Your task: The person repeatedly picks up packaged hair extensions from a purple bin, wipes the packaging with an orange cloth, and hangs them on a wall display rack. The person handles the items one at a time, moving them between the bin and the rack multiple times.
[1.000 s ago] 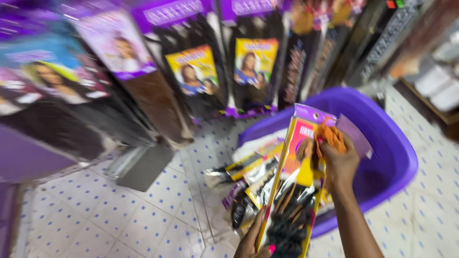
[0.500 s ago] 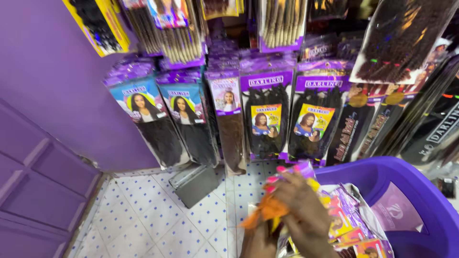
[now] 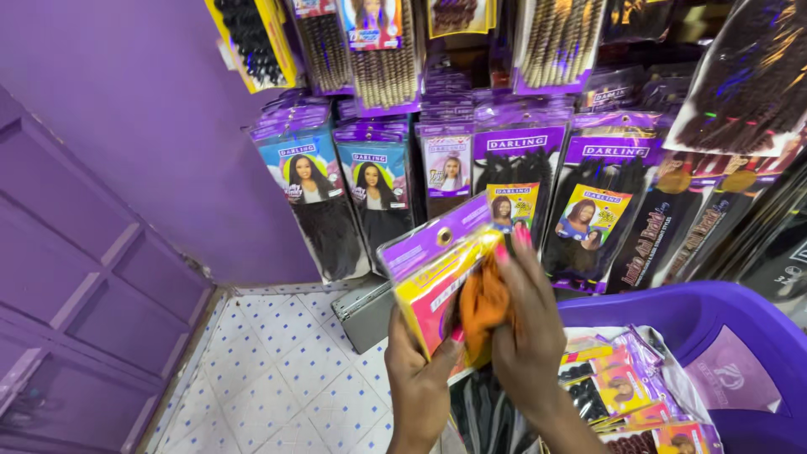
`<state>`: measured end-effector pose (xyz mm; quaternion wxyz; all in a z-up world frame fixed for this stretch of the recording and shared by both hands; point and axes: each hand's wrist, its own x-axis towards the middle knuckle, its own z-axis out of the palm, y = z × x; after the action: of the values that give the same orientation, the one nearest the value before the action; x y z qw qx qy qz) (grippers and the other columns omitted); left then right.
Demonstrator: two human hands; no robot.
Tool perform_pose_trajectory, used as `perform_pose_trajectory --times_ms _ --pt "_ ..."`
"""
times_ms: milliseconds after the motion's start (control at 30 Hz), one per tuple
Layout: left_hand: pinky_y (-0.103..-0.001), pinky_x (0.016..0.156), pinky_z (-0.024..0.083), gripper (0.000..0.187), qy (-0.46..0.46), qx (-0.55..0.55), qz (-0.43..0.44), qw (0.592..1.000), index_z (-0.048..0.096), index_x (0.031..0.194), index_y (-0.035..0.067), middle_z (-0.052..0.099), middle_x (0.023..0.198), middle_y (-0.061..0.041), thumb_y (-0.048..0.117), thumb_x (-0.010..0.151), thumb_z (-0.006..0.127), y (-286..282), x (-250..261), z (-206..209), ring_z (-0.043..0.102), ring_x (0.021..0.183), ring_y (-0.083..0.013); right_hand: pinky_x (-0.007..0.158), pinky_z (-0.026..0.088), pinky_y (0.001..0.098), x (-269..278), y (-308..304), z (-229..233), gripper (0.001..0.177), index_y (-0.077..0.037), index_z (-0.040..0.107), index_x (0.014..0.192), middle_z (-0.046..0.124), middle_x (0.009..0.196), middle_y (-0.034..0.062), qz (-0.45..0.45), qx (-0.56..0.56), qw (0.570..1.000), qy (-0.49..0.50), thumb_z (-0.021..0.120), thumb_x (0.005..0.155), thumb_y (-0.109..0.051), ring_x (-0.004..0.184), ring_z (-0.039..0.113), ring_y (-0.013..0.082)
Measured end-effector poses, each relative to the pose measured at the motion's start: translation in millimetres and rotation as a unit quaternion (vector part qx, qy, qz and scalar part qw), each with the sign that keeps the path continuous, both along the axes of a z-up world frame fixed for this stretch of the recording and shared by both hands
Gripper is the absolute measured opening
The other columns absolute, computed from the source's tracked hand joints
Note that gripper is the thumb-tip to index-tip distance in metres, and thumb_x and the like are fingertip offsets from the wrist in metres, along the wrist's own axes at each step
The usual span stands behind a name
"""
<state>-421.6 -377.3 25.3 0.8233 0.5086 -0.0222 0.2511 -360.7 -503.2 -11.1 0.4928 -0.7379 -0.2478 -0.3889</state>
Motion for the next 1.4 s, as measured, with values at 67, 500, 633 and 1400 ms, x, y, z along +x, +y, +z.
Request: perform_pose_trajectory --times_ms 67,500,633,1400 --pt "-0.035 0.104 0.050 0.065 0.007 0.019 0.034 0.999 0.042 0.146 -0.003 0.063 0.132 -0.014 -0.005 0.087 0.070 11 3 19 0.063 0.119 -0.0193 0.123 0.037 0.0501 -11 21 17 0.055 0.007 0.057 0.138 0.052 0.151 0.0246 0.009 -0.063 0.997 -0.045 0.051 0.083 0.014 0.145 0.048 0.0428" --pt "-0.038 0.103 0.050 0.058 -0.077 -0.043 0.078 0.993 0.049 0.139 -0.002 0.063 0.127 -0.013 0.006 0.088 0.075 147 0 45 0.063 0.113 -0.0207 0.078 0.059 0.0329 16 71 -1 0.035 0.006 0.066 0.123 0.075 0.110 0.0120 0.366 0.359 0.734 0.445 0.065 0.091 -0.006 0.090 0.072 0.0187" --pt "-0.032 0.099 0.047 0.058 0.046 0.208 0.212 0.954 0.051 0.137 0.001 0.063 0.121 -0.007 0.019 0.089 0.078 142 9 2 0.059 0.109 -0.0167 0.068 0.047 0.0255 -13 123 31 0.030 0.005 0.071 0.126 0.070 0.105 0.0093 0.213 0.291 0.863 0.354 0.072 0.099 -0.009 0.083 0.059 0.0128" --pt "-0.027 0.080 0.057 0.042 0.060 0.162 0.270 0.947 0.059 0.110 0.001 0.073 0.095 -0.003 0.023 0.084 0.083 199 -38 19 0.067 0.088 -0.0090 0.064 0.055 0.0272 36 202 186 0.030 0.000 0.077 0.107 0.077 0.087 0.0057 0.289 0.000 0.896 0.338 0.083 0.079 -0.005 0.071 0.067 0.0104"
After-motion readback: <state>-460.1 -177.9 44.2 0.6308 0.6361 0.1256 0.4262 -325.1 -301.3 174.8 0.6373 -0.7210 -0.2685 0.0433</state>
